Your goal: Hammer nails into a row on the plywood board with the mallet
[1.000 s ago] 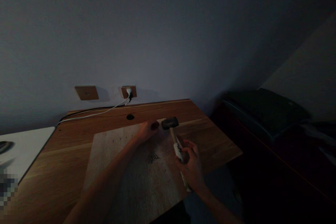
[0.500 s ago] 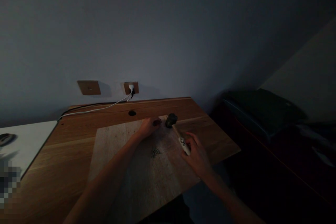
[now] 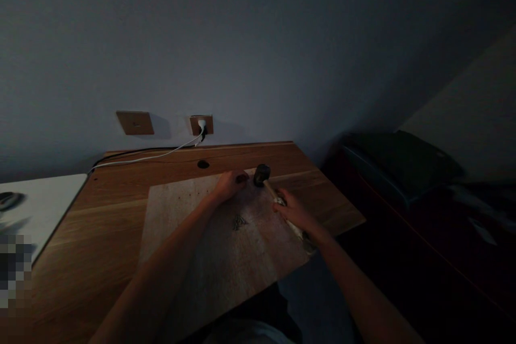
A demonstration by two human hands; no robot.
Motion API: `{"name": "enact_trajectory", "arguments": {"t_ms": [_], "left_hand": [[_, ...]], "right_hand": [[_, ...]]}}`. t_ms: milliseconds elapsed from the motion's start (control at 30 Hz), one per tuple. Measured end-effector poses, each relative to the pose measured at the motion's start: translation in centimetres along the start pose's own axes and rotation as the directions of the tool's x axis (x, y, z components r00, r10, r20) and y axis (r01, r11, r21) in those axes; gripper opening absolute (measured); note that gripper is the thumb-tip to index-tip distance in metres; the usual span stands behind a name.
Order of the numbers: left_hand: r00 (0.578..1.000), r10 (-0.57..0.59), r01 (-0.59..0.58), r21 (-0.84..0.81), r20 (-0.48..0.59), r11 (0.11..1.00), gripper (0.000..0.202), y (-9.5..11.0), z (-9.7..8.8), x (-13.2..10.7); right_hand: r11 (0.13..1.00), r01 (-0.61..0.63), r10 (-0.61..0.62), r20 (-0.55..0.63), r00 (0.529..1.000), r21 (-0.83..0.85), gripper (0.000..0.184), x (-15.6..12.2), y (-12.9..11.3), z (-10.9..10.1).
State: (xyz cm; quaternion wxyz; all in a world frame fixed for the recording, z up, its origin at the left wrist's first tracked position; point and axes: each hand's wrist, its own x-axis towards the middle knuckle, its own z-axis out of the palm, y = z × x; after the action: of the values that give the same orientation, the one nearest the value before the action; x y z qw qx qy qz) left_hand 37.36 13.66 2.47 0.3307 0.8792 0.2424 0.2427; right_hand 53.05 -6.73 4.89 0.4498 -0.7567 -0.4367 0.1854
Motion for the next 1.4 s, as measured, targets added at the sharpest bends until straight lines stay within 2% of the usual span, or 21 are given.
{"name": "enact_trajectory", "arguments": {"t_ms": [100,233,367,467,633,767,933,1267,1400], "left_hand": [[1.000,-0.005,0.005,0.008,-0.002,1.000,0.024,0.0,0.0,0.1],[1.000,0.001,-0.001,-0.002,0.007,1.000,0.024,0.0,-0.1,0.1],[1.000,0.009,-0.009,-0.011,0.015,1.000,0.025,0.1,-0.2,0.0],[1.000,0.028,-0.028,-0.006,0.003,1.000,0.024,-0.1,-0.1,0.0],[1.000,0.016,-0.016,0.008,0.000,1.000,0.026,-0.5,0.2,0.2],[0.999,0.039,-0.039,0.014,-0.003,0.999,0.027,-0.6,0.3,0.2],[0.999,0.048,-0.047,0.023,-0.012,0.999,0.027,-0.5,0.3,0.2],[0.998,0.063,-0.063,0.046,0.007,0.997,0.028,-0.2,0.1,0.0],[0.999,0.045,-0.046,0.052,0.013,0.998,0.028,0.0,0.0,0.0]], "right_hand": [[0.977,-0.152,0.135,0.120,0.984,0.152,0.026,0.3,-0.4,0.8],[0.897,-0.303,0.242,0.216,0.946,0.322,0.019,0.2,-1.3,2.8],[0.814,-0.352,0.277,0.224,0.935,0.462,0.025,0.5,-1.9,4.5],[0.783,-0.367,0.298,0.216,0.930,0.502,0.032,0.9,-2.1,5.2],[0.814,-0.365,0.316,0.182,0.931,0.452,0.026,2.4,-1.9,5.9],[0.872,-0.299,0.281,0.104,0.954,0.387,0.022,3.1,-1.4,6.5],[0.918,-0.216,0.222,0.020,0.975,0.334,0.026,2.6,-0.7,6.7],[0.980,-0.155,0.166,-0.082,0.983,0.126,0.024,2.2,-0.9,6.3],[0.991,-0.133,0.135,-0.129,0.982,0.025,0.036,2.1,-1.4,6.1]]}}
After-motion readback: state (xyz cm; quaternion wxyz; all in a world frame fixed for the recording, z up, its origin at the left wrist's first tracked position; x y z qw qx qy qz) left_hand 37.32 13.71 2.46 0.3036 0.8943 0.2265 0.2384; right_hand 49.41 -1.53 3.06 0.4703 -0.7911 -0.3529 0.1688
